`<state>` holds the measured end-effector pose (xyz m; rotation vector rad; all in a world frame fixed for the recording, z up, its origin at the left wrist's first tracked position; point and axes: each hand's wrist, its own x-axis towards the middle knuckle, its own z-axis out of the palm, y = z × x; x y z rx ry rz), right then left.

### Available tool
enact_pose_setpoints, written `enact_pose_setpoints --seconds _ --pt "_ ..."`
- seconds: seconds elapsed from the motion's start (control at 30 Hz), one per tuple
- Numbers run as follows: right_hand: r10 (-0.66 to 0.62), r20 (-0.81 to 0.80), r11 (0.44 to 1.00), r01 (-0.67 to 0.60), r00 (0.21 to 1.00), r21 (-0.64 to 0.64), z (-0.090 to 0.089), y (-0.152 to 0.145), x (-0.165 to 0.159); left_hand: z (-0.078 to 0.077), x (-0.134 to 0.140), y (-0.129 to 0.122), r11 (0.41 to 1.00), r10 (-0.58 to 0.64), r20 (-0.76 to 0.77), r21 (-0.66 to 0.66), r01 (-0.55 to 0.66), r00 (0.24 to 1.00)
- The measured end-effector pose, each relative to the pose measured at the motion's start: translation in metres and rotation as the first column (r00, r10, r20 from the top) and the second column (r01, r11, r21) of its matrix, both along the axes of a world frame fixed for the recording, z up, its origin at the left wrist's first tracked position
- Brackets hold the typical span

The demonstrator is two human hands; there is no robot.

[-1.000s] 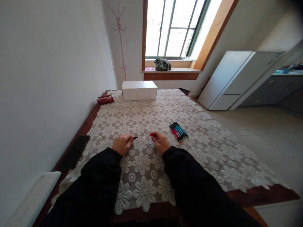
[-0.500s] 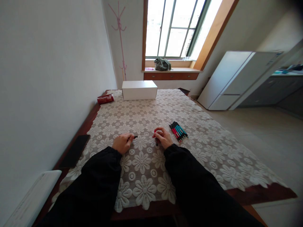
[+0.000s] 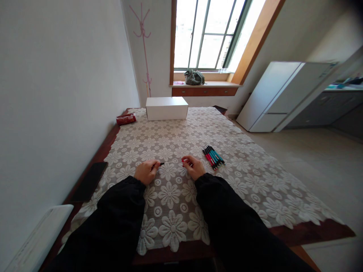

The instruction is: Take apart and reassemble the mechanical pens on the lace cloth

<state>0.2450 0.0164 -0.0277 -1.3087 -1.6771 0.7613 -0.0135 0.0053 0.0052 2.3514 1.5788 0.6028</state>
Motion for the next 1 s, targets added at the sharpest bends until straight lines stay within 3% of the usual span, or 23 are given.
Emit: enact_pose_setpoints --seconds 0.17,0.5,0.67,1.0 --pt "0.046 0.31 0.99 -0.086 0.95 0.116 0.0034 -0.0062 -0.0019 -0.0001 -0.0004 0.0001 1.0 -0.005 0.005 0.005 0.005 1.0" --pt "0.121 0.5 0.956 -0.236 0.857 0.173 0.0026 -0.0053 -0.0017 -0.0013 -0.0005 0.0003 1.0 -0.023 -0.016 -0.002 0.023 1.0" --pt "0.109 0.526 0.953 -0.239 0.843 0.185 0.0012 -0.0064 -0.0019 -0.0006 0.0004 0.0 0.999 -0.04 -0.01 -0.01 0.04 0.999" --pt "0.11 0.43 0.963 -0.202 0.896 0.176 0.005 -0.0089 -0.0037 -0.0025 0.0003 0.0011 0.992 -0.118 0.044 -0.032 0.119 0.992"
